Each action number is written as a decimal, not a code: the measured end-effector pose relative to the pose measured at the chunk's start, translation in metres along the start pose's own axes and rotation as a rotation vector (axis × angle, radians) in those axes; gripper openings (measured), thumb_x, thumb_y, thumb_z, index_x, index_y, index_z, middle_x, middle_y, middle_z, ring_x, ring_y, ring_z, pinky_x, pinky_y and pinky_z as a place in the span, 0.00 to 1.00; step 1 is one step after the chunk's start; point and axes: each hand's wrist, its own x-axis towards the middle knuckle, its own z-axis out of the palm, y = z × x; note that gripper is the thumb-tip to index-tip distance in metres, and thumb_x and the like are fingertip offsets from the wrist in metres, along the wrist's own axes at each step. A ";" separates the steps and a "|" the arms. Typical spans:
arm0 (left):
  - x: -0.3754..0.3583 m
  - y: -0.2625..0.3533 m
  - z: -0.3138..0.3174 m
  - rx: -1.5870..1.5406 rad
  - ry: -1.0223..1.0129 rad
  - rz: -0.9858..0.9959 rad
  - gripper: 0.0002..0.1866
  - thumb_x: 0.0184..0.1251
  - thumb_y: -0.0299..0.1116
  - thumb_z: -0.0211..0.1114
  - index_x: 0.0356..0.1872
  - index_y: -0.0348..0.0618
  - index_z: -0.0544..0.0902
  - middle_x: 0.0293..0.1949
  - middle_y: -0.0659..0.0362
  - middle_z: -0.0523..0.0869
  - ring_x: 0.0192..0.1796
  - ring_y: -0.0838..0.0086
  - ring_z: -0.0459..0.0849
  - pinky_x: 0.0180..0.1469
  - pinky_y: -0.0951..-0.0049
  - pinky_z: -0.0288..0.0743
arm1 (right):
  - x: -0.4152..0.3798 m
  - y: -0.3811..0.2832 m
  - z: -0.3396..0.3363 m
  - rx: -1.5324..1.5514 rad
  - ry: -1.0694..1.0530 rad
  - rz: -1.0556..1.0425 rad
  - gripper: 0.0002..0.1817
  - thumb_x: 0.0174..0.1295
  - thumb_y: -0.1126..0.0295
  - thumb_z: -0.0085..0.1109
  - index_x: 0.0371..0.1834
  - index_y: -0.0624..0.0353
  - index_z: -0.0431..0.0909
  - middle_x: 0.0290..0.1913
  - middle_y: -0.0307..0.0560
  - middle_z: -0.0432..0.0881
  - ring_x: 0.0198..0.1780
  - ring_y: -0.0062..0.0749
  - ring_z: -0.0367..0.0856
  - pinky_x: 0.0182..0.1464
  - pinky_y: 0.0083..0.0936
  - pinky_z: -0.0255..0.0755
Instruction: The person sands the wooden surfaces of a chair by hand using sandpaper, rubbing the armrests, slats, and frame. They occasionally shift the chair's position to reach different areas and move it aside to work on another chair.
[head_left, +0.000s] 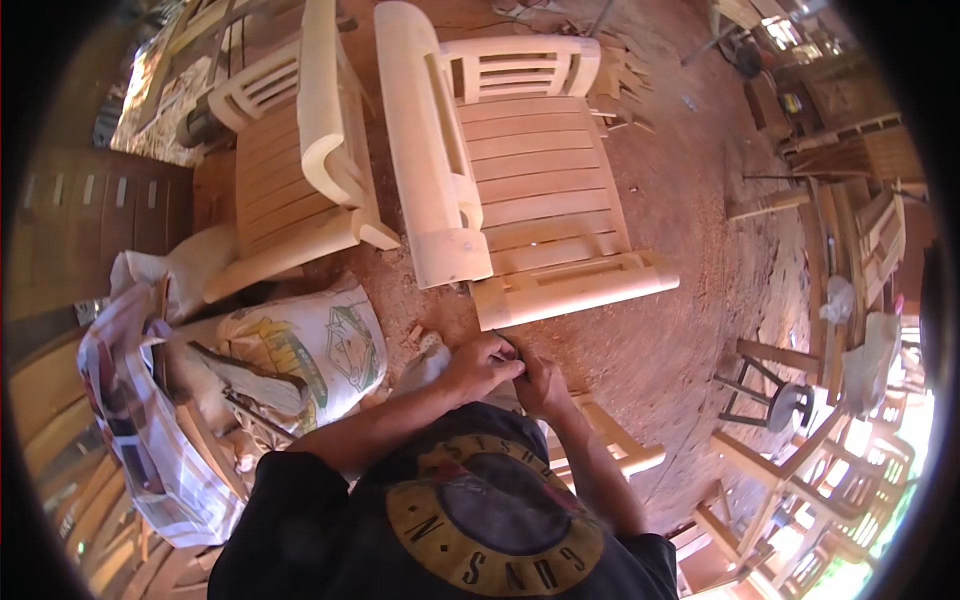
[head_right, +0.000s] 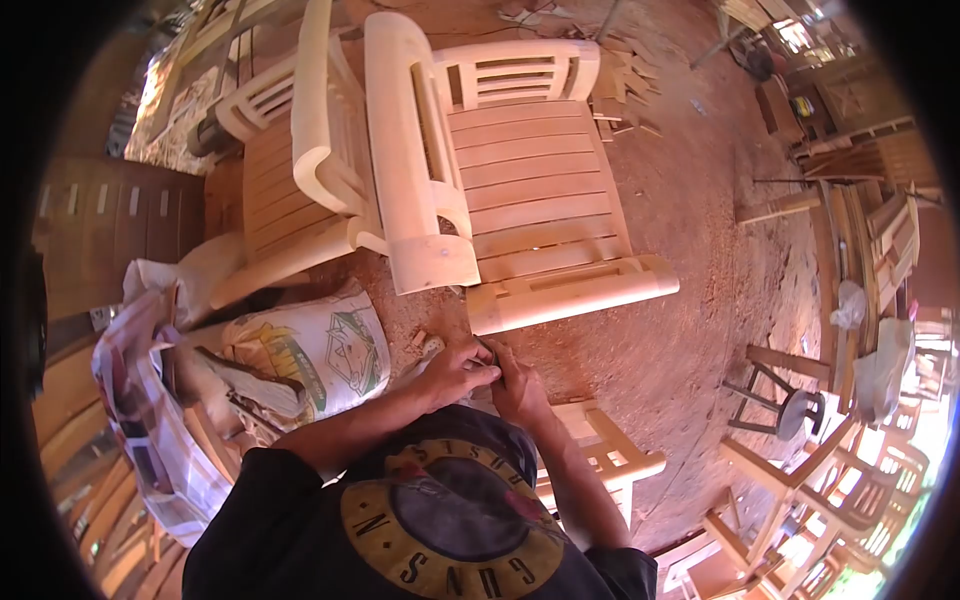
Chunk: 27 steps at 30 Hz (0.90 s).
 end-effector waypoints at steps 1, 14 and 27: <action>-0.006 -0.003 -0.006 -0.031 -0.014 -0.012 0.14 0.72 0.35 0.73 0.48 0.35 0.87 0.42 0.57 0.90 0.47 0.75 0.88 0.50 0.73 0.82 | 0.004 0.002 0.002 0.016 -0.015 -0.021 0.32 0.61 0.79 0.56 0.73 0.61 0.72 0.54 0.70 0.85 0.55 0.69 0.85 0.54 0.51 0.82; 0.086 0.144 -0.190 0.611 0.920 0.119 0.37 0.72 0.50 0.68 0.74 0.38 0.71 0.68 0.39 0.80 0.66 0.52 0.85 0.66 0.58 0.80 | 0.097 0.149 0.033 -0.426 -0.228 -0.406 0.34 0.58 0.77 0.59 0.73 0.58 0.75 0.75 0.53 0.75 0.79 0.51 0.68 0.79 0.53 0.60; 0.172 0.137 -0.179 0.692 0.999 -0.080 0.59 0.62 0.57 0.76 0.79 0.26 0.52 0.63 0.31 0.80 0.63 0.42 0.85 0.67 0.53 0.80 | 0.174 0.200 0.061 -0.488 -0.481 -0.440 0.36 0.52 0.70 0.64 0.70 0.55 0.77 0.75 0.50 0.74 0.79 0.49 0.66 0.75 0.56 0.60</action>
